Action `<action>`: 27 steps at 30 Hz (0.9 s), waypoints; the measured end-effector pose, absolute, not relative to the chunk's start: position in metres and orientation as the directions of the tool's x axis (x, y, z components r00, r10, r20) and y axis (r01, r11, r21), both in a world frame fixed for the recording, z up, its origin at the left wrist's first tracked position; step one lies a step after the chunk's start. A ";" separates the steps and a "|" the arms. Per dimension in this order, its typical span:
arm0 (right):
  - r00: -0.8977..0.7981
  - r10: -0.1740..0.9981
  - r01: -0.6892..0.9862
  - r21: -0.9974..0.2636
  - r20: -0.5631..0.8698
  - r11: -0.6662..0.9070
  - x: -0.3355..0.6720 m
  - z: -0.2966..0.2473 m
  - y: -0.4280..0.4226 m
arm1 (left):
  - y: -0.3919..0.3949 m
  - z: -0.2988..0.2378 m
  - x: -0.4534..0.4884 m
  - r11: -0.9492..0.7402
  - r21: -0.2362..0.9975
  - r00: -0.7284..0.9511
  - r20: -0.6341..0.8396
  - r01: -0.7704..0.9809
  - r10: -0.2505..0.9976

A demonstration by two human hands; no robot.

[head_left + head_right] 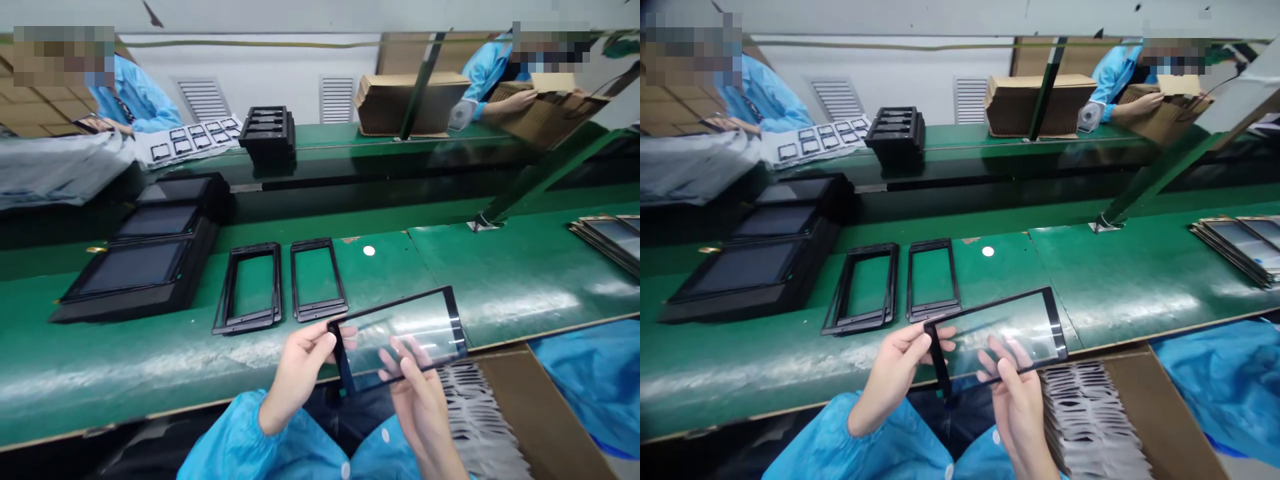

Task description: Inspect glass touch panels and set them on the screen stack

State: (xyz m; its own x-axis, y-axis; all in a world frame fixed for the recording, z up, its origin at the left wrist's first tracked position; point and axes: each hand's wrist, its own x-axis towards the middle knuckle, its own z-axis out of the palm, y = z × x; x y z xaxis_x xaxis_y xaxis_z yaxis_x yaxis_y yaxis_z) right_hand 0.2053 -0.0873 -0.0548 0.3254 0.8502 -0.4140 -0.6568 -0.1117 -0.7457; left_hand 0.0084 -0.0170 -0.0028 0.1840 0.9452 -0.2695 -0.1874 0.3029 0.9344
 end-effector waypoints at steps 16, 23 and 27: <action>0.339 0.851 -0.636 -0.764 -0.402 -0.107 0.195 -0.062 -0.097 | -0.004 0.022 0.004 -0.180 0.941 0.248 0.109 0.287 0.963; 0.351 0.849 -0.607 -0.786 -0.396 -0.116 0.182 -0.063 -0.102 | 0.012 0.040 0.009 -0.551 0.675 0.486 0.313 0.491 0.816; 0.393 0.828 -0.608 -0.788 -0.400 -0.092 0.173 -0.055 -0.103 | 0.011 0.032 0.007 -0.568 0.685 0.474 0.353 0.456 0.806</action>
State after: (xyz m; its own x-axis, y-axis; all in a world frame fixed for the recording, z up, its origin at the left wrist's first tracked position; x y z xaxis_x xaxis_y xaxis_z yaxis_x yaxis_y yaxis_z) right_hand 0.1734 -0.1028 -0.0549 0.3933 0.8280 -0.3997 -0.6082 -0.0917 -0.7884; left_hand 0.0073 0.0112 0.0315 0.4742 0.8064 0.3533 0.4564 -0.5683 0.6846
